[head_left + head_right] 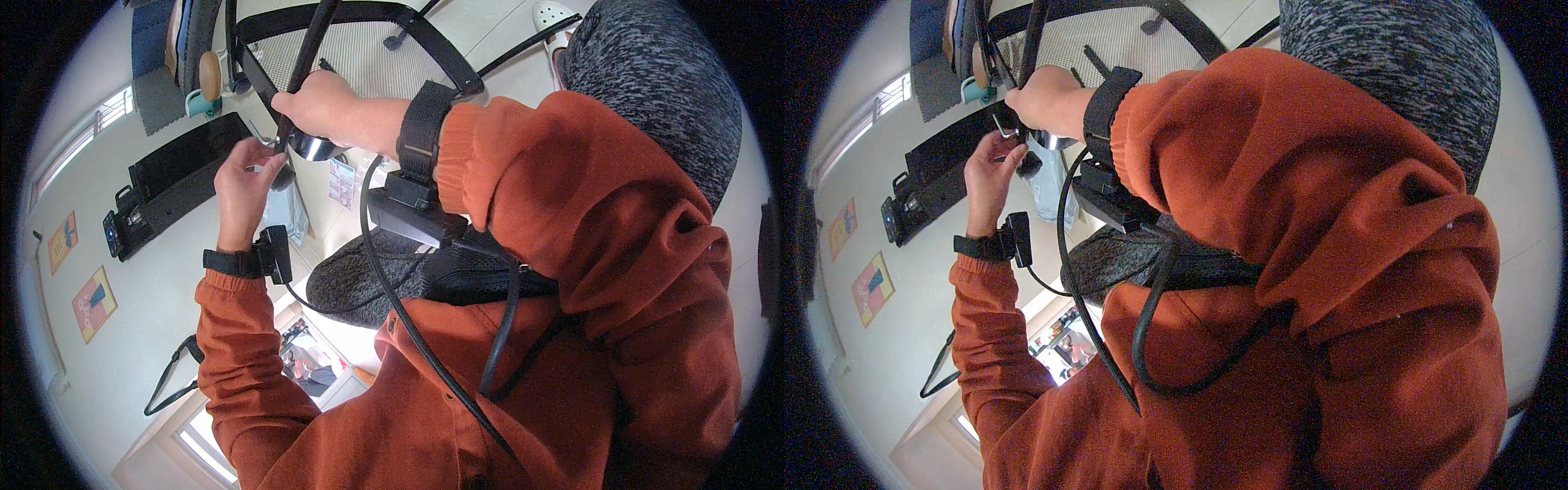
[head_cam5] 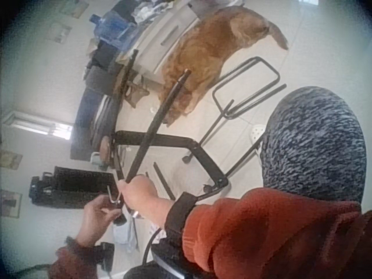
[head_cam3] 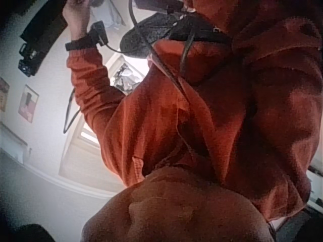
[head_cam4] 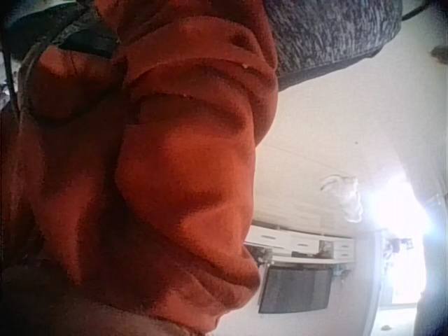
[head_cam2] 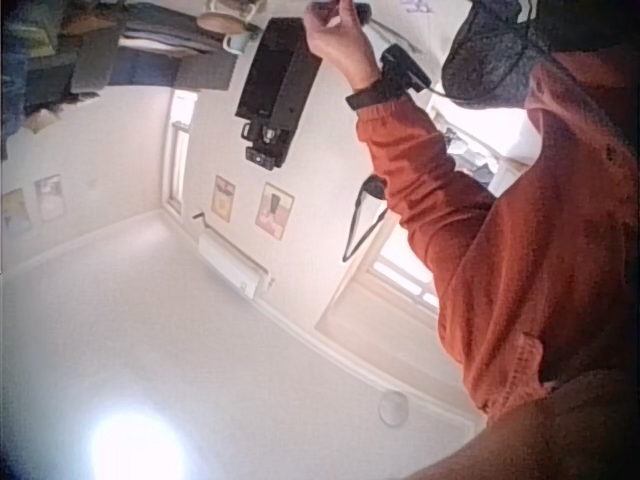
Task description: The person assembles a black mesh office chair by attaching metal rods to the backrest frame. They insert the rods into the frame and secure them with screws using a screwdriver.
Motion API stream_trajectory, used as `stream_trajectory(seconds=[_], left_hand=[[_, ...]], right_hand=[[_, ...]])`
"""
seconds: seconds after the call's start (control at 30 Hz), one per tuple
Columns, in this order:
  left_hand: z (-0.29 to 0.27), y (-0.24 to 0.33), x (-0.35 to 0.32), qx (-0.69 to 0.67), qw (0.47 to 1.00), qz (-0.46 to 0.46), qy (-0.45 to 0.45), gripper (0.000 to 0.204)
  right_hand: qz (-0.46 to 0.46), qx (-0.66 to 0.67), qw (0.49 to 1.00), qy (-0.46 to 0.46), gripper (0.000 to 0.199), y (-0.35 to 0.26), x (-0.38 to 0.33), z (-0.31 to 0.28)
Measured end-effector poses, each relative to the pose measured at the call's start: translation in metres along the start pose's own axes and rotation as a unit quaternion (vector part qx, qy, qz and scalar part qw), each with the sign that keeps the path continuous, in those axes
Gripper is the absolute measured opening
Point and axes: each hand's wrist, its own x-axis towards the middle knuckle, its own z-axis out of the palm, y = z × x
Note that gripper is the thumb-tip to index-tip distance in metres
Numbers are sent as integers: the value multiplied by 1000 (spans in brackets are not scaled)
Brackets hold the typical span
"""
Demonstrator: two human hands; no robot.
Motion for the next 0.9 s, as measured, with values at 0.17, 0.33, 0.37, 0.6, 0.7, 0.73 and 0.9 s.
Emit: stream_trajectory(seconds=[0.17, 0.33, 0.37, 0.6, 0.7, 0.73, 0.9], left_hand=[[13, -10, -4, -87, 996, 12, 24, 20], [24, -13, -1, -67, 995, 51, 58, 19], [24, -13, 0, -30, 996, 49, 62, 18], [19, -5, 0, 40, 990, 103, 87, 18], [19, -3, -4, 58, 987, 117, 93, 15], [20, -3, -5, 65, 987, 116, 94, 14], [23, -1, -5, 121, 968, 173, 134, 10]], right_hand=[[25, 1, 1000, -10, 38, -6, -1, -5], [17, -29, 999, -24, 45, -8, -4, -7], [12, -20, 999, -34, 50, -7, -5, -8], [-6, -12, 1000, -15, 43, -6, -1, -6], [5, -22, 1000, -21, 43, -6, -2, -5], [-2, -23, 1000, -19, 43, -6, -2, -4], [-10, -29, 999, -15, 39, -7, -3, -5]])
